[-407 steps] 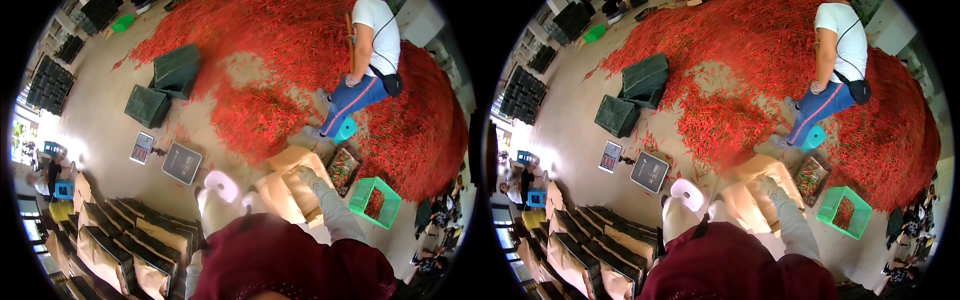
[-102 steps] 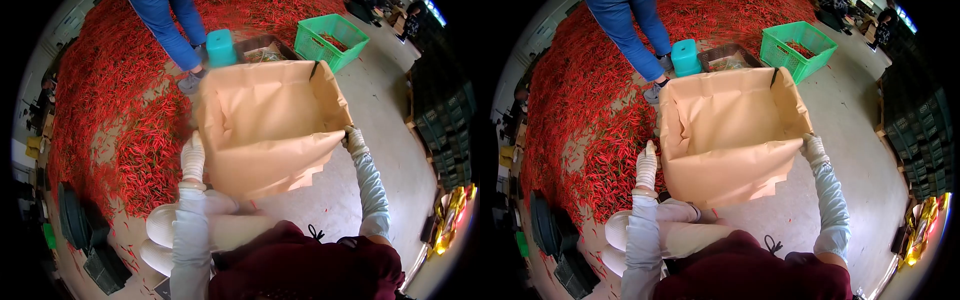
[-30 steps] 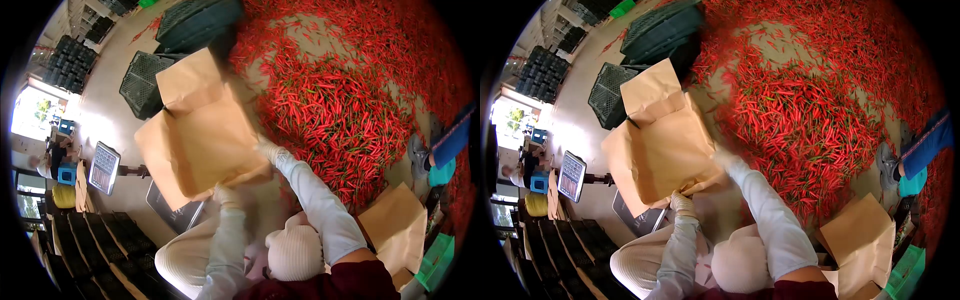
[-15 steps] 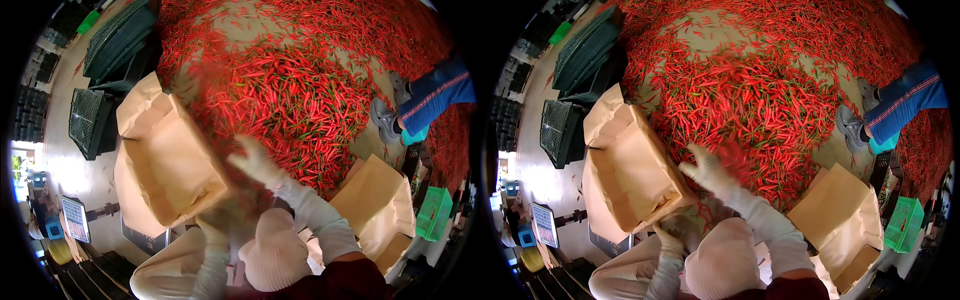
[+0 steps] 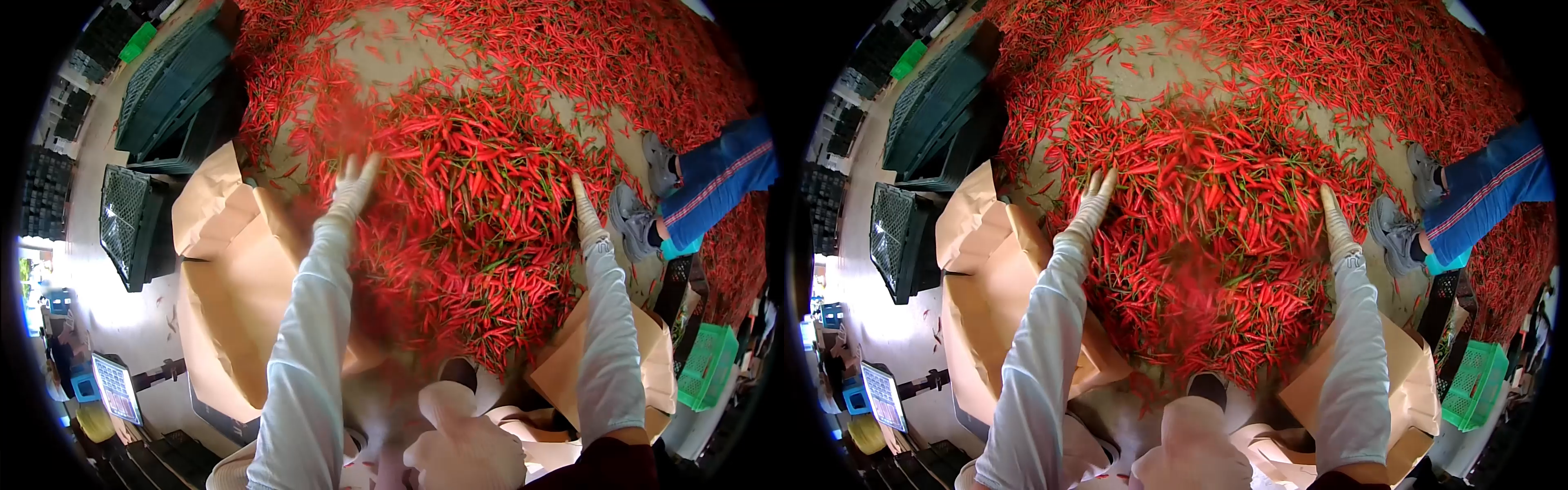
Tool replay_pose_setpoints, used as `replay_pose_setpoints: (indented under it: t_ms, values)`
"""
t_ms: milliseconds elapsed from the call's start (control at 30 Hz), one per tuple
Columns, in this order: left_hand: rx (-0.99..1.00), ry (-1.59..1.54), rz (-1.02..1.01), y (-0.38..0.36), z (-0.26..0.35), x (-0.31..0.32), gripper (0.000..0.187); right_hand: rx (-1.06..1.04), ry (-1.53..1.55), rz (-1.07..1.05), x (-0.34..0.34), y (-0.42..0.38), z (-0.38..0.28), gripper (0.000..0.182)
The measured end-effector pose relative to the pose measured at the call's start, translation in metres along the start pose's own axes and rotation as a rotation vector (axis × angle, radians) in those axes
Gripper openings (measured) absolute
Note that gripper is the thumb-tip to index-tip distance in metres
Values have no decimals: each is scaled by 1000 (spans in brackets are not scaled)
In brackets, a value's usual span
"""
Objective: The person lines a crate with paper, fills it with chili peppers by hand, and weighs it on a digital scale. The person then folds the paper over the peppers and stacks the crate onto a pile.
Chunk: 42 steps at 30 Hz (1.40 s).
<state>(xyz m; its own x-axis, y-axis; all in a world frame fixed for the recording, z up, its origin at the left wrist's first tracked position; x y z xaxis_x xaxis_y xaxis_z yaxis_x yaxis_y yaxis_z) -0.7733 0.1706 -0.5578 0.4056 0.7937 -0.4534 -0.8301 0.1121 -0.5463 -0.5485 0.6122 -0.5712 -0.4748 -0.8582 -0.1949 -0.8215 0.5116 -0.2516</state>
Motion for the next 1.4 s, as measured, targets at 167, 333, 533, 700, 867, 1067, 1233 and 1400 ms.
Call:
replay_pose_setpoints:
  t_ms: [167, 333, 533, 700, 867, 1067, 1233, 1400]
  values:
    - [246, 93, -41, -75, 46, 56, 104, -19, 116, -123, 54, -34, -48, 96]
    - [258, -93, -158, -93, 31, 113, 110, -13, 68, -235, 96, -63, -63, 92]
    - [227, -656, -280, -103, 11, 121, 103, 5, 314, -126, 129, -99, -82, 83]
    - [175, -1009, -383, -168, 3, 70, 89, -54, 377, -299, 161, -140, -100, 69]
    - [179, -1094, -173, -239, -16, -40, 75, -171, 570, -428, 253, -191, -140, 58]
    - [361, -1009, 234, -293, -139, -200, 70, -172, 551, -767, 423, -262, -212, 54]
    - [-215, -946, 160, -293, -221, -188, 60, -195, -140, -908, 480, -295, -131, 68]
    - [-239, 40, 829, -290, -246, -195, 44, -583, 68, -478, 361, -285, -144, 37]
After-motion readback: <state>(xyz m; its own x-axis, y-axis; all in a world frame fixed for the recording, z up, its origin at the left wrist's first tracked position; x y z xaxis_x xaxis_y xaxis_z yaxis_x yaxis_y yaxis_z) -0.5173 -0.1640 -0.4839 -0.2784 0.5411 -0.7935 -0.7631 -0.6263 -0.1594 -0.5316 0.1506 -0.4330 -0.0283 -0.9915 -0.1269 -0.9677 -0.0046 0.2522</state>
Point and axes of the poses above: each hand's wrist, its own y-axis towards the middle knuckle, its own x-axis out of the palm, z = x × y, the point moved 6 cm from there along y, towards the middle knuckle, and after that the axes turned 8 degrees about -x, right-handed, at the moved point
